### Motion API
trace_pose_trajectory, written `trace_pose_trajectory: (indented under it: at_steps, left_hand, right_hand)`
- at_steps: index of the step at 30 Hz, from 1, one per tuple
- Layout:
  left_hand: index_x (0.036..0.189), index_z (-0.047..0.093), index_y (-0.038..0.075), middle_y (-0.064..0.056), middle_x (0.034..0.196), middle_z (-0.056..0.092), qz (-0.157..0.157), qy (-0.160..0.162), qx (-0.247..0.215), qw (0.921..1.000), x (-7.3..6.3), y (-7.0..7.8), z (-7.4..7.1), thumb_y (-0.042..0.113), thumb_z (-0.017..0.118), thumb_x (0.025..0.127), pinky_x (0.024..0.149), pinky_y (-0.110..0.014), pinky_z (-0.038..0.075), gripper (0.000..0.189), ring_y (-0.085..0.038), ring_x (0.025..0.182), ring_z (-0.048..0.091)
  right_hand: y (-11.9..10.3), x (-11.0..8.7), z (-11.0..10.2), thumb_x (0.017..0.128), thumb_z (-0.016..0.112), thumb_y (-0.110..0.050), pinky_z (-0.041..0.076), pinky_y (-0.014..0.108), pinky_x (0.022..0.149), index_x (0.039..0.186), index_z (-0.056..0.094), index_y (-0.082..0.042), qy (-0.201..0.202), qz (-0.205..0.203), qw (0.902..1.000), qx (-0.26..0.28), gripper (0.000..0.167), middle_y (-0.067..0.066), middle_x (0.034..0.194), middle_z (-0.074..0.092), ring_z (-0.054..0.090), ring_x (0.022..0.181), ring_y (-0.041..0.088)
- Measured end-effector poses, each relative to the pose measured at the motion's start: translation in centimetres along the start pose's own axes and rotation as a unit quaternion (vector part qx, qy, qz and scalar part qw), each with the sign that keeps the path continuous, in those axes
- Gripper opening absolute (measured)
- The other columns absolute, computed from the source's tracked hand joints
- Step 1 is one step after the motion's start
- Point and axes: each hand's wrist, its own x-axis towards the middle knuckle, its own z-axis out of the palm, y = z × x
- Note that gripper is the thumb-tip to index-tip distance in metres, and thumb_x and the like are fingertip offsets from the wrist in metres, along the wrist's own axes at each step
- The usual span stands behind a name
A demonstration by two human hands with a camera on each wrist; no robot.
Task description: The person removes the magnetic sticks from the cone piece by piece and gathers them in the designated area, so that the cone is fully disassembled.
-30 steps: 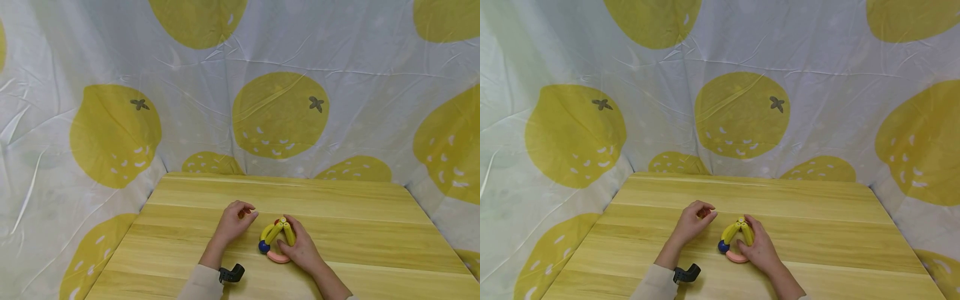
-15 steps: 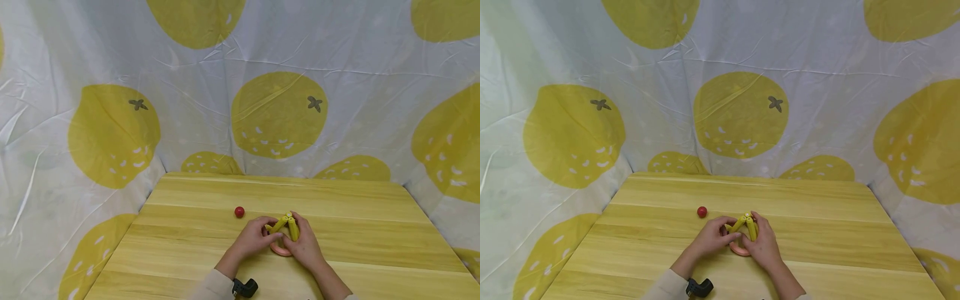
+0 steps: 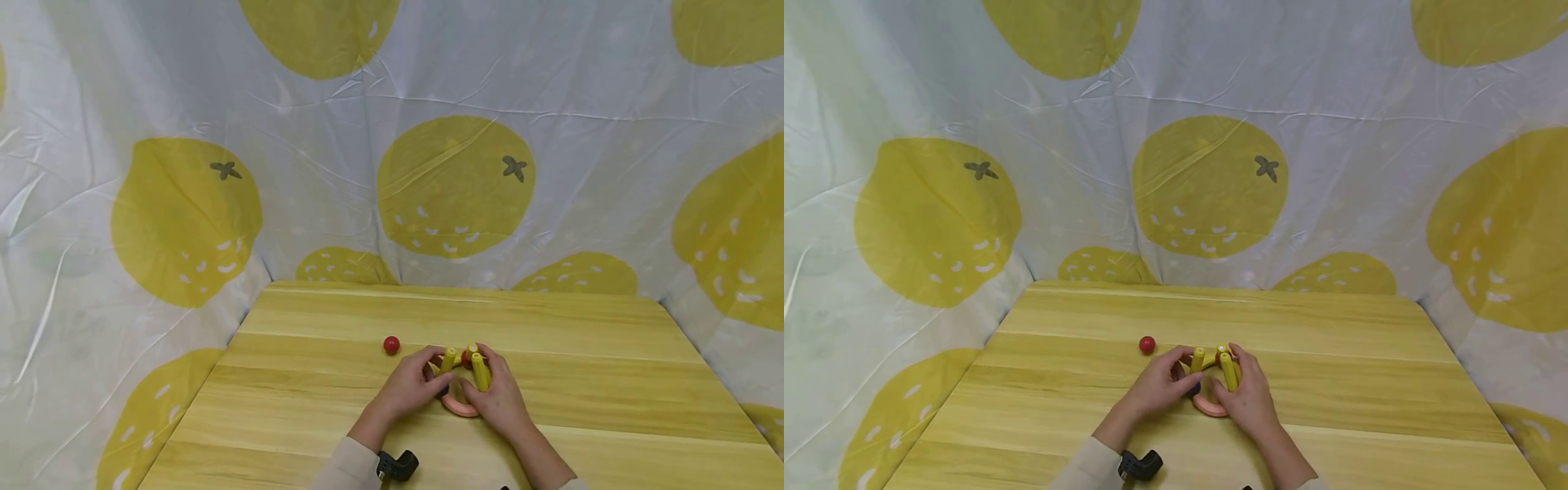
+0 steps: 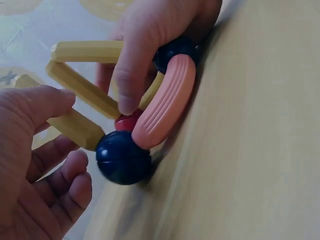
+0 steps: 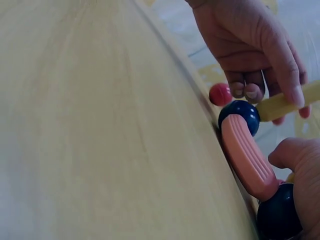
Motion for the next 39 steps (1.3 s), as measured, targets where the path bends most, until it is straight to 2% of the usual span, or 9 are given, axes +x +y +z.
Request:
trace_pose_trajectory:
  at_steps: [8, 14, 17, 20, 24, 27, 33, 39]
  left_hand:
    - [0.107, 0.065, 0.019, 0.002, 0.089, 0.063, -0.023, -0.036, -0.012, 0.999, -0.2, -0.2, -2.0, 0.033, 0.071, 0.097, 0.068, -0.021, 0.048, 0.019, -0.006, 0.076, 0.055]
    - [0.11, 0.068, 0.019, 0.005, 0.09, 0.065, -0.028, -0.064, -0.035, 0.9969, -0.5, -0.8, -3.4, 0.029, 0.07, 0.097, 0.071, -0.022, 0.049, 0.017, -0.01, 0.079, 0.057]
    - [0.112, 0.069, 0.018, 0.004, 0.089, 0.065, -0.044, -0.075, -0.042, 0.9954, -0.6, -1.3, -3.9, 0.029, 0.071, 0.096, 0.07, -0.023, 0.048, 0.019, -0.011, 0.078, 0.057]
    - [0.11, 0.07, 0.02, 0.003, 0.095, 0.066, -0.063, -0.082, -0.048, 0.9935, -0.7, -1.8, -4.4, 0.028, 0.073, 0.094, 0.071, -0.024, 0.049, 0.018, -0.012, 0.08, 0.057]
    - [0.105, 0.071, 0.019, 0.003, 0.104, 0.068, -0.074, -0.083, -0.038, 0.9931, -0.8, -2.4, -4.6, 0.023, 0.078, 0.09, 0.078, -0.026, 0.05, 0.016, -0.012, 0.088, 0.058]
    - [0.102, 0.073, 0.018, 0.003, 0.102, 0.069, -0.079, -0.084, -0.015, 0.9932, -0.9, -2.7, -4.7, 0.022, 0.081, 0.088, 0.08, -0.026, 0.049, 0.017, -0.01, 0.09, 0.059]
    - [0.095, 0.076, 0.014, 0.005, 0.09, 0.072, -0.104, -0.112, 0.023, 0.988, -1.0, -2.9, -4.4, 0.02, 0.084, 0.084, 0.073, -0.026, 0.051, 0.015, -0.007, 0.08, 0.06]
    - [0.091, 0.078, 0.017, 0.006, 0.086, 0.073, -0.125, -0.125, 0.018, 0.9841, -1.2, -2.8, -4.2, 0.023, 0.085, 0.084, 0.068, -0.025, 0.051, 0.012, -0.007, 0.076, 0.061]
  right_hand:
    - [-0.1, 0.1, -0.4, 0.087, 0.082, -0.025, 0.043, 0.06, 0.107, 0.153, 0.041, -0.014, 0.0, 0.006, 1.0, 0.003, 0.079, 0.016, 0.147, 0.051, 0.051, 0.134, 0.038]
    - [0.1, 0.3, -0.5, 0.086, 0.082, -0.024, 0.043, 0.059, 0.108, 0.153, 0.041, -0.013, 0.001, 0.01, 0.9999, 0.008, 0.079, 0.017, 0.146, 0.051, 0.051, 0.134, 0.038]
    - [0.2, 0.4, -0.6, 0.087, 0.081, -0.025, 0.043, 0.059, 0.108, 0.153, 0.041, -0.012, 0.002, 0.009, 0.9999, 0.007, 0.078, 0.018, 0.146, 0.051, 0.051, 0.133, 0.038]
    - [0.4, 0.5, -0.6, 0.088, 0.081, -0.025, 0.043, 0.059, 0.109, 0.153, 0.04, -0.012, 0.002, 0.01, 0.9999, 0.007, 0.078, 0.018, 0.146, 0.05, 0.051, 0.134, 0.038]
    - [0.8, 0.6, -0.7, 0.088, 0.081, -0.026, 0.043, 0.057, 0.109, 0.153, 0.04, -0.011, 0.001, 0.013, 0.9998, 0.012, 0.078, 0.018, 0.147, 0.049, 0.05, 0.134, 0.038]
    - [0.9, 0.7, -0.8, 0.088, 0.081, -0.026, 0.043, 0.056, 0.108, 0.152, 0.042, -0.011, 0.006, 0.011, 0.9999, 0.01, 0.077, 0.018, 0.146, 0.05, 0.05, 0.132, 0.037]
    - [0.9, 0.6, -1.0, 0.087, 0.082, -0.026, 0.043, 0.053, 0.101, 0.148, 0.048, -0.009, 0.031, 0.013, 0.9992, -0.021, 0.073, 0.017, 0.142, 0.055, 0.049, 0.125, 0.035]
    - [0.8, 0.6, -1.1, 0.087, 0.082, -0.027, 0.047, 0.053, 0.1, 0.143, 0.053, -0.007, 0.045, 0.029, 0.9984, -0.02, 0.067, 0.018, 0.134, 0.058, 0.054, 0.123, 0.037]
